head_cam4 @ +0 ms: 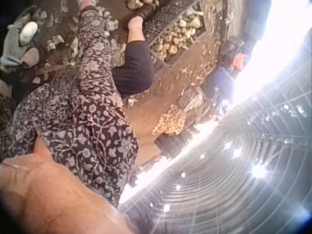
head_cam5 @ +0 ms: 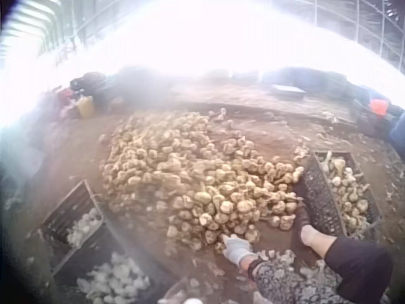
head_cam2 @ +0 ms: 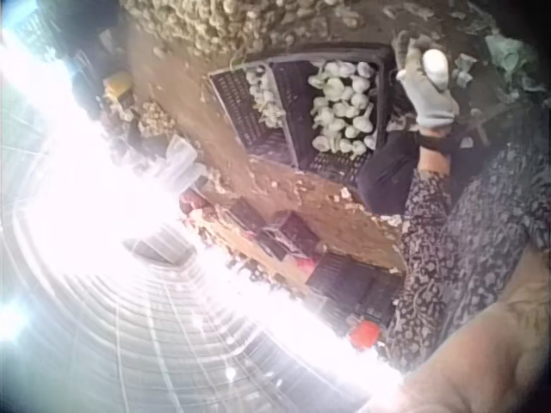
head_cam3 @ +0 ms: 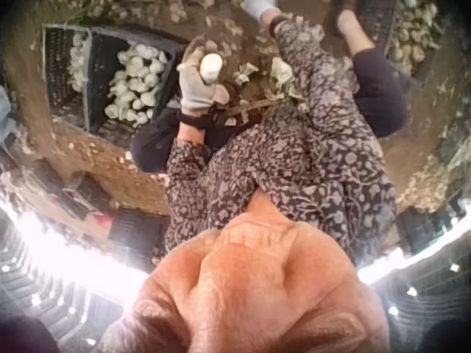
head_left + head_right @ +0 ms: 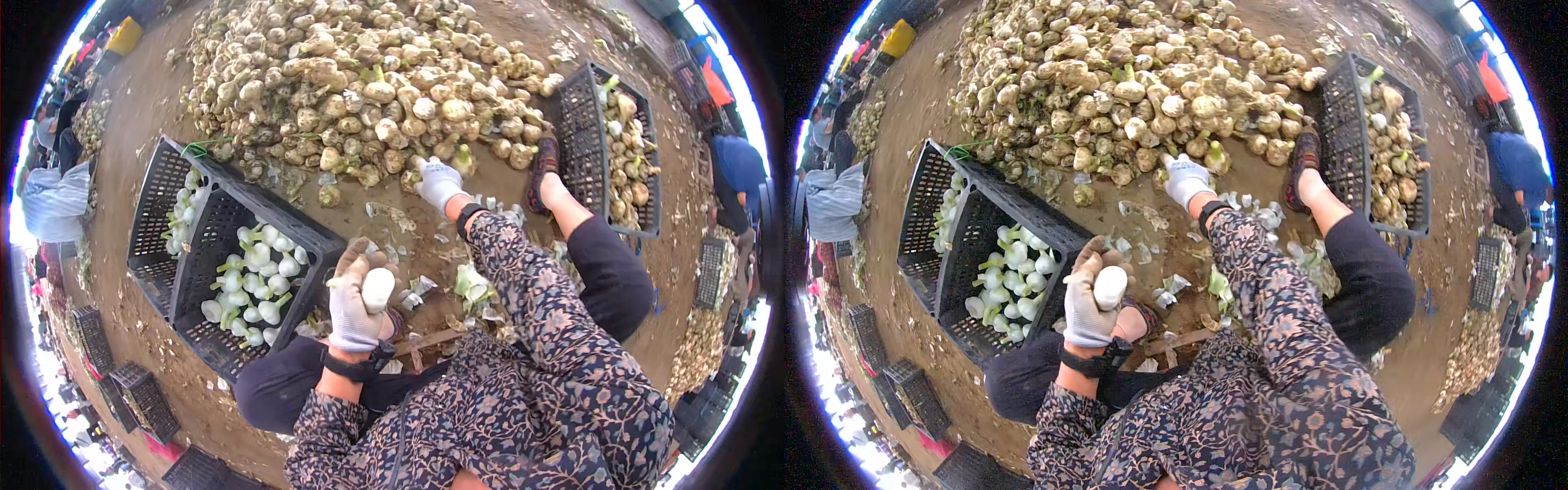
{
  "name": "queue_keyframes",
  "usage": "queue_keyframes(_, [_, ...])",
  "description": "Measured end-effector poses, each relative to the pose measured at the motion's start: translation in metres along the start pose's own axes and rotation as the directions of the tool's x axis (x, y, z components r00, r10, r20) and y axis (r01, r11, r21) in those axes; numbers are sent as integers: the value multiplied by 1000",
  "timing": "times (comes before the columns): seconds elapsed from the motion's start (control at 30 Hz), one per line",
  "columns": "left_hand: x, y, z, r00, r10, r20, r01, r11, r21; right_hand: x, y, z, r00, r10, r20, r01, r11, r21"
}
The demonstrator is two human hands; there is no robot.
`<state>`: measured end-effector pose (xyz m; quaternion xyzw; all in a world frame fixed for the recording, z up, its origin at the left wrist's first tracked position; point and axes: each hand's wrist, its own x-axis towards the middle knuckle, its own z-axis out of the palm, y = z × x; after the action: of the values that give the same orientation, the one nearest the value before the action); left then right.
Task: The recorder is sitting on the floor peeling and cleaning lily bulbs or similar agricultural produce and placing them into crates.
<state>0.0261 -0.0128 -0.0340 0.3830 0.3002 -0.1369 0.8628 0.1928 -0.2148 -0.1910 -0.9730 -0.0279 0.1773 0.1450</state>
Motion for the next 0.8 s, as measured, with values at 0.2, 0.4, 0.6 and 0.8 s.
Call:
queue_keyframes(0.2, [12,-4,3,997,69,-34,-64,989,132,-10,7,10,999,27,-33,-12,919,395])
queue_keyframes(0.4, [9,-28,9,960,92,265,-149,967,204,-133,-12,-62,989,-89,114,-92,223,970])
queue_keyframes(0.6, [-23,-39,20,863,216,457,-299,947,118,-225,-36,-124,998,-63,-3,2,-23,1000])
queue_keyframes(0.8, [-38,-45,29,563,589,580,-824,342,452,-274,-41,-143,969,-219,117,-124,-19,992])
